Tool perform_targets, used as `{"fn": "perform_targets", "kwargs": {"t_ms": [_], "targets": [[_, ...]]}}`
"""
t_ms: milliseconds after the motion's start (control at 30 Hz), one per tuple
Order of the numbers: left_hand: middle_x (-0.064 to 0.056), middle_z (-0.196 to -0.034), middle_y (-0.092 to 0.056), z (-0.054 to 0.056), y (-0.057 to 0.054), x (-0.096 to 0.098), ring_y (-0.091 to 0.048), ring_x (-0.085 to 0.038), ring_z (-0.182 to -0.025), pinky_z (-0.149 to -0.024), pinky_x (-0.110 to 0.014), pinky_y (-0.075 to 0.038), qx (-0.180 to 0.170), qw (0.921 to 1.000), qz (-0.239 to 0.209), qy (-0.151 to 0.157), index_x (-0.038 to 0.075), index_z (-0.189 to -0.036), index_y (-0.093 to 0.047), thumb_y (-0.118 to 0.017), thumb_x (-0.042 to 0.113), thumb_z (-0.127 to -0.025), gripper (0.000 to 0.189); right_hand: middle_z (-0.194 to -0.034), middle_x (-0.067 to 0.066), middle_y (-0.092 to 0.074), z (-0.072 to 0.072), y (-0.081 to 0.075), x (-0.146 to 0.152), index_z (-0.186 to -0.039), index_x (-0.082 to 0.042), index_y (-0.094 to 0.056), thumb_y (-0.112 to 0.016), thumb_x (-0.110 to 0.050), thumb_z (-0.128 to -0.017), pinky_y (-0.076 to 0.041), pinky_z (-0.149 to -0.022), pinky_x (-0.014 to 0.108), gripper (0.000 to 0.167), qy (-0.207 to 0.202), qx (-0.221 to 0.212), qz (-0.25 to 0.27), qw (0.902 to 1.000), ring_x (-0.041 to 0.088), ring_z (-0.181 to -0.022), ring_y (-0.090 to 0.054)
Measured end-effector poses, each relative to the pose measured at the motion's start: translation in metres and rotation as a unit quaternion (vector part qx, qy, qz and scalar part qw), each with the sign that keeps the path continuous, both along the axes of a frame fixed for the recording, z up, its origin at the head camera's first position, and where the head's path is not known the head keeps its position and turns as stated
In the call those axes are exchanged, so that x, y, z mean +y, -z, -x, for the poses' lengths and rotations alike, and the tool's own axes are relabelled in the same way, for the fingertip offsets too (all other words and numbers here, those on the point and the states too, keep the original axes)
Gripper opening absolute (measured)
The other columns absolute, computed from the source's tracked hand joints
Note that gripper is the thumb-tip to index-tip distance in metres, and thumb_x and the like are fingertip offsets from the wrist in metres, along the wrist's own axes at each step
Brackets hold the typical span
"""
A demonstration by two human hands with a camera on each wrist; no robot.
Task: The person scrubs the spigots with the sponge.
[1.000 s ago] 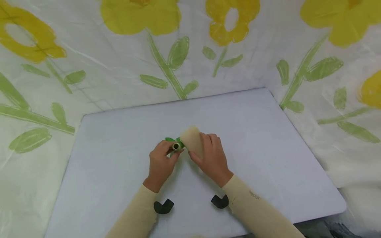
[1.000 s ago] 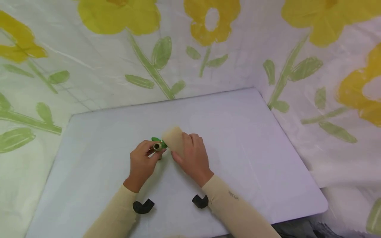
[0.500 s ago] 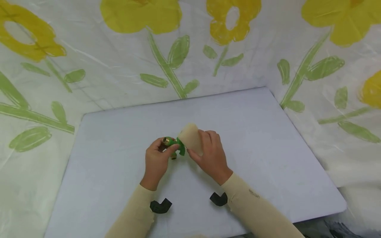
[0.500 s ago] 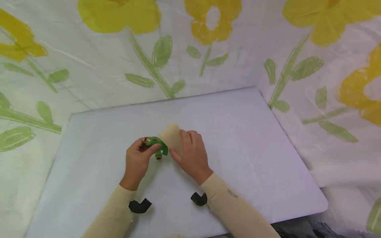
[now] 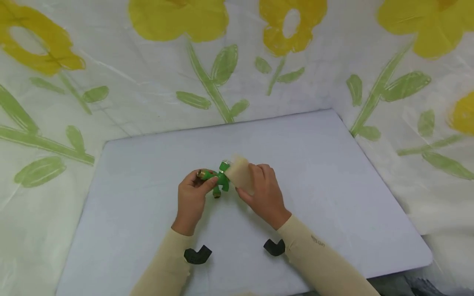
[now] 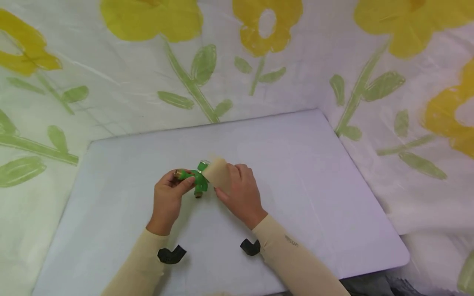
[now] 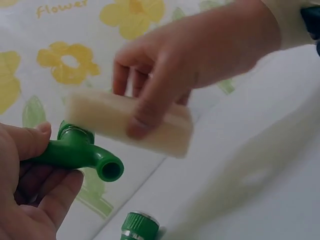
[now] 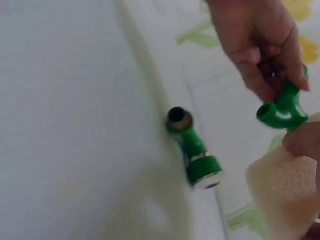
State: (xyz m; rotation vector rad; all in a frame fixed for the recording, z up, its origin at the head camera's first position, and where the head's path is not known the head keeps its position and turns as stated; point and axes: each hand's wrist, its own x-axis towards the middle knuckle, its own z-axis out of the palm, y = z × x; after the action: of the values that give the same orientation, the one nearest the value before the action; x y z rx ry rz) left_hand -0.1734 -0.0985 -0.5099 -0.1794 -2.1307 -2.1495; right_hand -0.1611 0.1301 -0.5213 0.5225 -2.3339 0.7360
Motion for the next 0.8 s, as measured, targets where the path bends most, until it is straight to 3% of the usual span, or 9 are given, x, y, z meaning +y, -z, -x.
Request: {"fn": "perform_targets", "kwargs": {"t_ms": [300, 500, 667, 800], "targets": [[-0.013, -0.109, -0.075, -0.002, 0.000, 0.006, -0.073, -0.027, -0.094, -0.074, -0.039, -0.063, 0.018, 0.9998, 0.009, 0.010, 0.002, -0.114, -0.076, -0.090, 0.011, -0.094, 0.026, -0.118, 0.020, -0.055, 0.003, -0.007, -0.003, -0.137, 0.007, -0.056, -0.094, -0.023, -0.084, -0.051, -0.087, 0.049, 0.073, -0.025, 0.009, 0.018, 0.9995, 0.039, -0.103, -0.055], [-0.015, -0.113, -0.073, -0.002, -0.001, 0.001, -0.073, -0.027, -0.098, -0.082, -0.032, -0.062, 0.008, 0.9999, -0.014, 0.000, 0.000, -0.117, -0.075, -0.088, 0.013, -0.096, 0.028, -0.117, 0.019, -0.055, -0.002, 0.004, 0.001, -0.136, 0.006, -0.056, -0.096, -0.023, -0.082, -0.052, -0.082, 0.047, 0.072, -0.013, -0.016, 0.009, 0.9998, 0.038, -0.101, -0.055], [-0.015, -0.109, -0.073, -0.004, 0.002, 0.006, -0.072, -0.024, -0.093, -0.078, -0.039, -0.064, -0.012, 0.9998, -0.018, 0.006, 0.001, -0.117, -0.076, -0.091, 0.014, -0.093, 0.031, -0.122, 0.020, -0.055, -0.001, -0.005, -0.004, -0.139, 0.006, -0.056, -0.094, -0.022, -0.084, -0.053, -0.088, 0.049, 0.073, -0.037, -0.002, 0.020, 0.9991, 0.040, -0.108, -0.055], [-0.016, -0.111, -0.073, -0.003, 0.003, 0.004, -0.074, -0.025, -0.095, -0.081, -0.041, -0.065, 0.001, 0.9997, -0.024, -0.006, -0.003, -0.118, -0.075, -0.089, 0.011, -0.095, 0.031, -0.121, 0.020, -0.055, -0.002, -0.003, -0.003, -0.140, 0.007, -0.056, -0.093, -0.023, -0.086, -0.053, -0.089, 0.048, 0.071, -0.029, -0.016, 0.000, 0.9995, 0.039, -0.106, -0.056]]}}
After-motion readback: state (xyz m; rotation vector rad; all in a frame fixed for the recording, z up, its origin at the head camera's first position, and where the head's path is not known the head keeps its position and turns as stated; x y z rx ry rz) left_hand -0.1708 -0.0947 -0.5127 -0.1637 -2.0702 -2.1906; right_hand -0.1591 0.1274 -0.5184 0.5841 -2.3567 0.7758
